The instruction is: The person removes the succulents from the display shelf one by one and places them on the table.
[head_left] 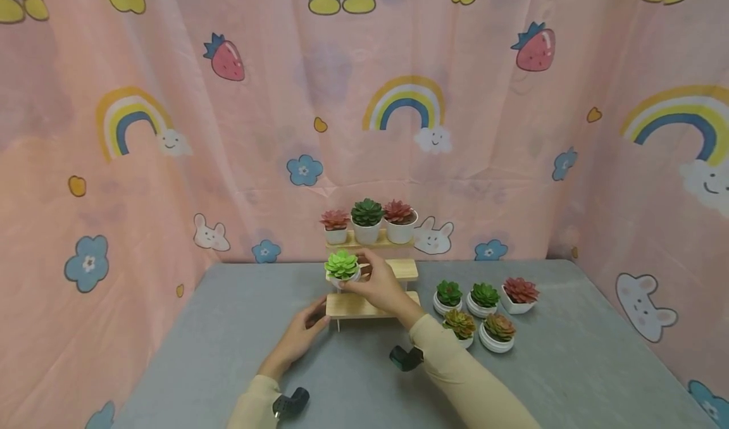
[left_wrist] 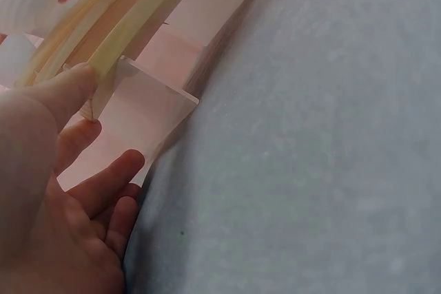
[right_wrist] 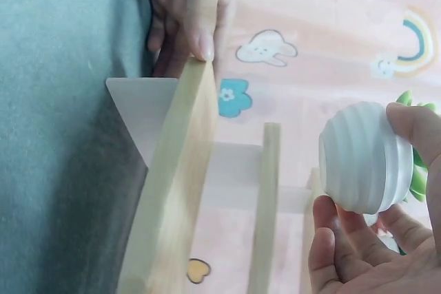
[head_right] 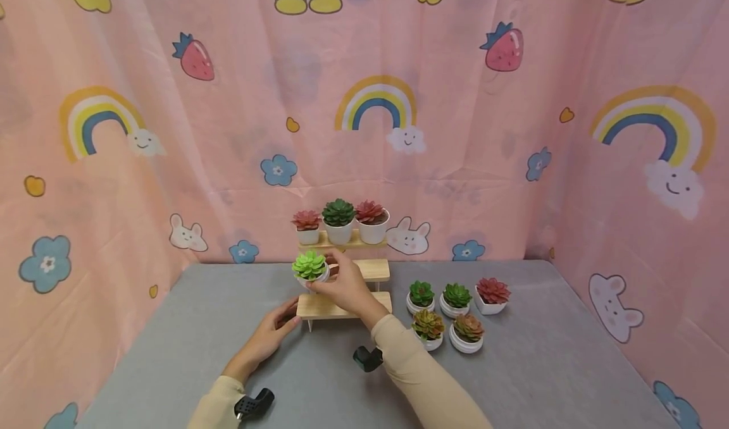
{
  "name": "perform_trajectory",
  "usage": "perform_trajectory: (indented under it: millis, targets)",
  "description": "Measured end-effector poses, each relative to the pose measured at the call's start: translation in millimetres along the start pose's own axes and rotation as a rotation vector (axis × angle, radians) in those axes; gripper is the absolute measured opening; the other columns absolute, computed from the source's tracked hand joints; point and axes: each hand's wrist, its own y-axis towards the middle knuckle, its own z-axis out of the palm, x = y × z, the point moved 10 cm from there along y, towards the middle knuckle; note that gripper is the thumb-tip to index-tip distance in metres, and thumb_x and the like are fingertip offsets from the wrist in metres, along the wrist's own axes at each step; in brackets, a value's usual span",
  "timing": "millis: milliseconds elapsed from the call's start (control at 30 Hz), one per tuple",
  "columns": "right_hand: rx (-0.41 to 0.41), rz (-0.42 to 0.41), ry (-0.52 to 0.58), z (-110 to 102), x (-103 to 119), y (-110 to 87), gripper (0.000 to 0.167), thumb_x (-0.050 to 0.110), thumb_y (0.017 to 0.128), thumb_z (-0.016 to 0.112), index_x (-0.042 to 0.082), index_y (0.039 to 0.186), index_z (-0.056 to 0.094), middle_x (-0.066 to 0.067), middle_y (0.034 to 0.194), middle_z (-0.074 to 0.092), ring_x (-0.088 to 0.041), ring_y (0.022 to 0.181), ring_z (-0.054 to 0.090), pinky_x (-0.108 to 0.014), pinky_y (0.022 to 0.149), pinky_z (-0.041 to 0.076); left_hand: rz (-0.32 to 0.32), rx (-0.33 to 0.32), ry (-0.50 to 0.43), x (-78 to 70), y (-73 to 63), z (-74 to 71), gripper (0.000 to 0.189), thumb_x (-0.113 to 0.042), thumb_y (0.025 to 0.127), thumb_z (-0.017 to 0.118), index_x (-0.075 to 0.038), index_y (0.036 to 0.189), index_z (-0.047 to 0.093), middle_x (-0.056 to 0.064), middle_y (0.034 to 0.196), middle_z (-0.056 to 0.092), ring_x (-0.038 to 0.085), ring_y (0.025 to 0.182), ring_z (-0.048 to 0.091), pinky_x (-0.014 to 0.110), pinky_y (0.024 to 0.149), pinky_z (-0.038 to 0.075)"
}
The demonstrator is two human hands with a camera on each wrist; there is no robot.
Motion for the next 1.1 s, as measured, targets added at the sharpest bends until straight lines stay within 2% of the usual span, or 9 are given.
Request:
perform_trajectory:
  millis: [300,400,667,900,1100]
  targets:
    - [-0.013,-0.01,-0.035,-9.8,9.1,-15.4,0.057,0.019,0.082,0.085,0.015,0.132,0.059,-0.011,0.128,0.065,-0.02,0.1,0.066,-0.038,0.087,0.058,-0.006,-0.006,-0.013,0.5,0.2,-0.8,0.058,-0.032,0.102,0.06,-0.013,0.155,0.043,0.013,0.149,0.056,0.032,0.139,0.05,0.046,0.108,0.042]
    - [-0.023,-0.026,-0.05,-15.6,13.2,-22.9,0.057,0.02,0.081,0.086,0.017,0.132,0.059,-0.011,0.128,0.066,-0.021,0.1,0.067,-0.037,0.085,0.057,0.002,-0.006,-0.02,-0.6,0.3,-0.3,0.059,-0.031,0.102,0.061,-0.012,0.155,0.043,0.014,0.148,0.056,0.033,0.139,0.051,0.048,0.109,0.042]
    - [-0.016,-0.059,-0.033,-31.6,18.7,-42.3,0.057,0.016,0.082,0.084,0.008,0.132,0.058,-0.016,0.127,0.064,-0.017,0.093,0.067,-0.03,0.08,0.056,-0.015,0.002,-0.02,2.4,0.9,1.8,0.06,-0.034,0.102,0.06,-0.014,0.155,0.042,0.015,0.151,0.053,0.035,0.141,0.048,0.055,0.114,0.039]
    - [-0.031,-0.054,-0.122,-44.8,18.2,-55.4,0.056,0.018,0.08,0.086,0.009,0.128,0.059,-0.015,0.123,0.064,-0.019,0.087,0.059,-0.028,0.076,0.049,-0.009,0.001,-0.007,-0.9,0.1,1.9,0.059,-0.035,0.102,0.059,-0.014,0.155,0.042,0.016,0.15,0.054,0.035,0.141,0.048,0.055,0.113,0.04]
    - [-0.046,-0.035,-0.192,-52.5,18.6,-64.3,0.056,0.024,0.078,0.087,0.013,0.125,0.058,-0.013,0.126,0.064,-0.019,0.095,0.06,-0.033,0.082,0.047,0.007,-0.021,-0.032,-4.3,-0.2,1.1,0.058,-0.031,0.101,0.062,-0.012,0.153,0.045,0.014,0.147,0.057,0.035,0.138,0.051,0.058,0.111,0.041]
